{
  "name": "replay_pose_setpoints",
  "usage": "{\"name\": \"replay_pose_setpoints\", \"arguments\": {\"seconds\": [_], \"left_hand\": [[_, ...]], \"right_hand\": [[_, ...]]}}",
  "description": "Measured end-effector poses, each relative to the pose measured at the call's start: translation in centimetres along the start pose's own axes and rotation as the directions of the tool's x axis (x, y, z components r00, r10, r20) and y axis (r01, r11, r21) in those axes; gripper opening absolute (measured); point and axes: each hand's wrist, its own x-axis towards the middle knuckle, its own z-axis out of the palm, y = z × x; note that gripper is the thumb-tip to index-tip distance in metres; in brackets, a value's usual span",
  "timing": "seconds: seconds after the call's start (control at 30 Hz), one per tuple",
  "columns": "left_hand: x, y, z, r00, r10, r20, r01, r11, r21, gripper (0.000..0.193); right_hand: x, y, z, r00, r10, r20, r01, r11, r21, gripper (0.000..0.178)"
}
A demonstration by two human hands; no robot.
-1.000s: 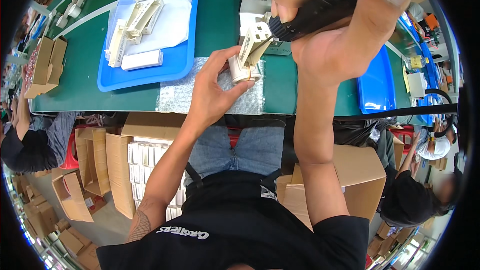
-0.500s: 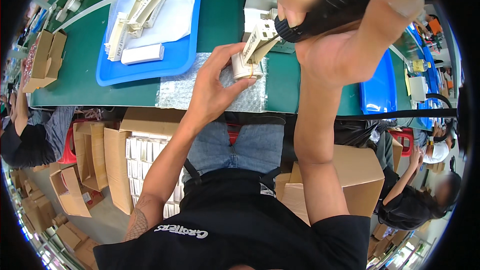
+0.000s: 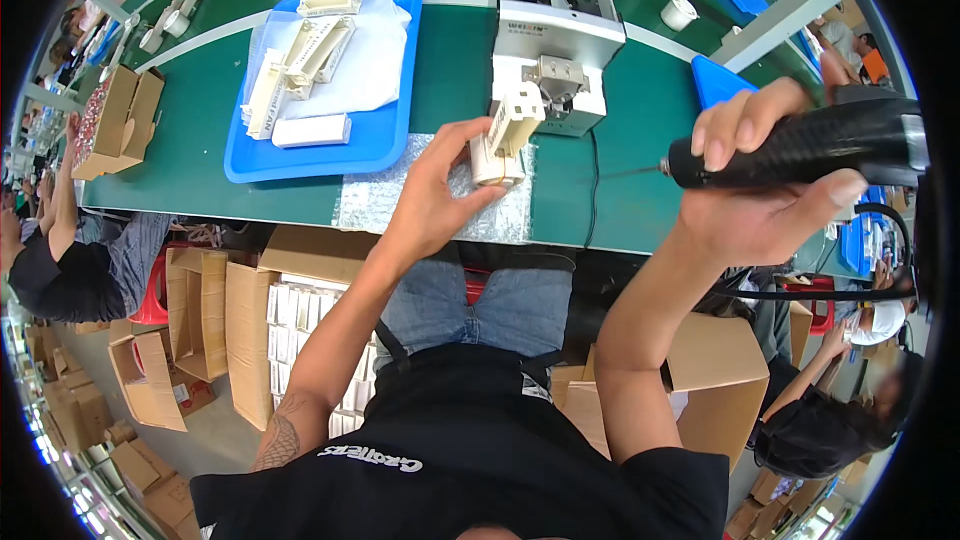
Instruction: Assembling plastic housings for electronic components using labels and an electric screwdriver.
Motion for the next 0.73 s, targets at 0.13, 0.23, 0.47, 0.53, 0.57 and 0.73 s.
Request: {"name": "replay_pose_setpoints", "arguments": {"seconds": [0.13, 0.23, 0.47, 0.53, 0.57, 0.73], "left_hand": [[0.0, 0.9, -0.4, 1.000, -0.003, 0.004, 0.003, 0.997, 0.077, 0.072], [0.2, 2.6, -1.3, 0.997, -0.015, 0.073, 0.012, 0.999, 0.045, 0.067], [6.6, 9.1, -13.5, 0.950, -0.083, 0.300, 0.104, 0.993, -0.054, 0.076], [11.9, 8.0, -18.3, 0.988, -0.020, 0.154, -0.001, 0.991, 0.137, 0.071], [14.9, 7.0, -20.8, 0.992, 0.042, 0.115, -0.057, 0.991, 0.125, 0.069], [27.2, -3.4, -31.8, 0.934, -0.352, -0.064, 0.357, 0.927, 0.114, 0.077]], "right_hand": [[-3.5, 0.9, -0.9, 0.937, 0.093, -0.336, -0.236, 0.878, -0.416, 0.075], [-6.7, 2.1, -2.1, 0.878, 0.163, -0.451, -0.419, 0.716, -0.558, 0.058], [-15.0, 3.5, -4.5, 0.824, 0.127, -0.551, -0.562, 0.304, -0.770, 0.042], [-15.8, 3.2, -4.3, 0.808, 0.149, -0.570, -0.589, 0.172, -0.790, 0.041], [-17.0, 2.7, -4.8, 0.810, 0.160, -0.564, -0.586, 0.178, -0.791, 0.041], [-21.2, 2.1, -6.8, 0.702, 0.546, -0.457, -0.595, 0.098, -0.798, 0.044]]}}
